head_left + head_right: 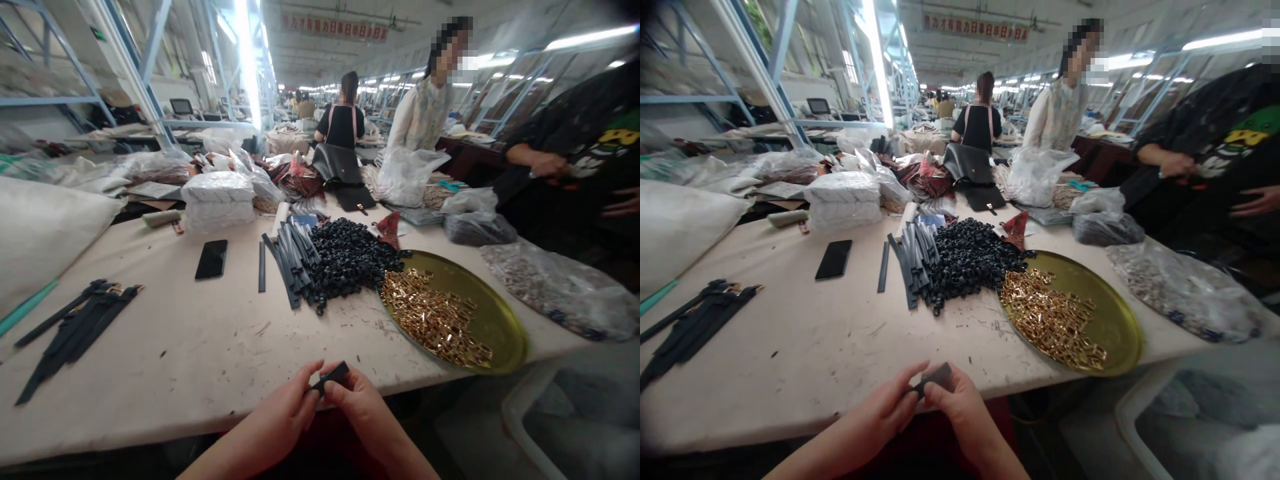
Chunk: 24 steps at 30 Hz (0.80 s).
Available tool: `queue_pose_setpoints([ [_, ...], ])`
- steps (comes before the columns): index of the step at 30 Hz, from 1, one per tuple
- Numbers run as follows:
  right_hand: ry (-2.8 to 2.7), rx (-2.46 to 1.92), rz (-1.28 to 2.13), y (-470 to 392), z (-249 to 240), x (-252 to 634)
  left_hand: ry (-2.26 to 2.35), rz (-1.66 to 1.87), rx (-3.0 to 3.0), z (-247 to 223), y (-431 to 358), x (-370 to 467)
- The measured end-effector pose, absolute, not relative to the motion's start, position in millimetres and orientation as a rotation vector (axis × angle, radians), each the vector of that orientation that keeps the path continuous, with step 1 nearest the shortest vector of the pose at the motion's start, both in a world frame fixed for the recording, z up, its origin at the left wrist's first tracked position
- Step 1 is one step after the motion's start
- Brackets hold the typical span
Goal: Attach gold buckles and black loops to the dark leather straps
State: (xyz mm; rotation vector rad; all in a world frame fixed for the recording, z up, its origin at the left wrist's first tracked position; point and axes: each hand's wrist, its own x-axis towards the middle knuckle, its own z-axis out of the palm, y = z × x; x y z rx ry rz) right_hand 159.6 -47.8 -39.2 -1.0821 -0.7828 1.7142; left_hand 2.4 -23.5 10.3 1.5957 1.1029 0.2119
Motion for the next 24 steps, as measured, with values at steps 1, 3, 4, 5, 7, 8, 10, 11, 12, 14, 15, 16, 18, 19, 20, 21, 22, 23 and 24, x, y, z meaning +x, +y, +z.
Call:
queue_pose_setpoints([
  [1, -0.784, -1.048, 1.739, -48, -38, 153, 1.11, 0.254, 1.599, 8, -23, 4],
  [3, -0.877, -1.02, 1.755, -48, -34, 147, 1.113, 0.318, 1.604, 2, -21, 6],
  [4, -0.973, -1.034, 1.73, -47, -33, 149, 1.124, 0.333, 1.613, -1, -19, 7],
  [5, -1.081, -1.079, 1.674, -44, -31, 156, 1.147, 0.337, 1.624, -3, -17, 7],
  [7, -1.315, -1.279, 1.443, -34, -29, 183, 1.217, 0.33, 1.652, -6, -12, 7],
  [8, -1.386, -1.439, 1.264, -26, -27, 202, 1.252, 0.324, 1.664, -7, -10, 6],
  [10, -1.568, -1.819, 0.707, -5, -24, 247, 1.296, 0.33, 1.672, -8, -7, 6],
  [11, -1.554, -1.914, 0.571, 7, -22, 270, 1.3, 0.336, 1.669, -7, -7, 6],
  [12, -1.542, -1.977, 0.492, 19, -21, 289, 1.298, 0.337, 1.661, -7, -7, 8],
  [14, -1.552, -2.093, 0.393, 41, -19, 319, 1.28, 0.317, 1.633, -6, -8, 13],
  [15, -1.566, -2.142, 0.372, 51, -20, 328, 1.269, 0.3, 1.626, -5, -9, 17],
  [16, -1.582, -2.187, 0.365, 59, -21, 333, 1.257, 0.286, 1.627, -5, -10, 19],
  [18, -1.615, -2.257, 0.379, 71, -25, 336, 1.236, 0.275, 1.658, -6, -11, 23],
  [19, -1.63, -2.279, 0.395, 76, -28, 336, 1.229, 0.274, 1.681, -7, -11, 23],
  [20, -1.645, -2.292, 0.413, 79, -31, 336, 1.227, 0.274, 1.699, -8, -11, 23],
  [21, -1.658, -2.297, 0.431, 82, -33, 336, 1.228, 0.271, 1.709, -9, -11, 22],
  [22, -1.669, -2.292, 0.447, 83, -35, 336, 1.231, 0.266, 1.712, -10, -11, 22],
  [23, -1.676, -2.281, 0.461, 84, -36, 336, 1.237, 0.259, 1.712, -11, -11, 21],
  [24, -1.677, -2.263, 0.472, 83, -35, 337, 1.24, 0.252, 1.709, -12, -11, 21],
])
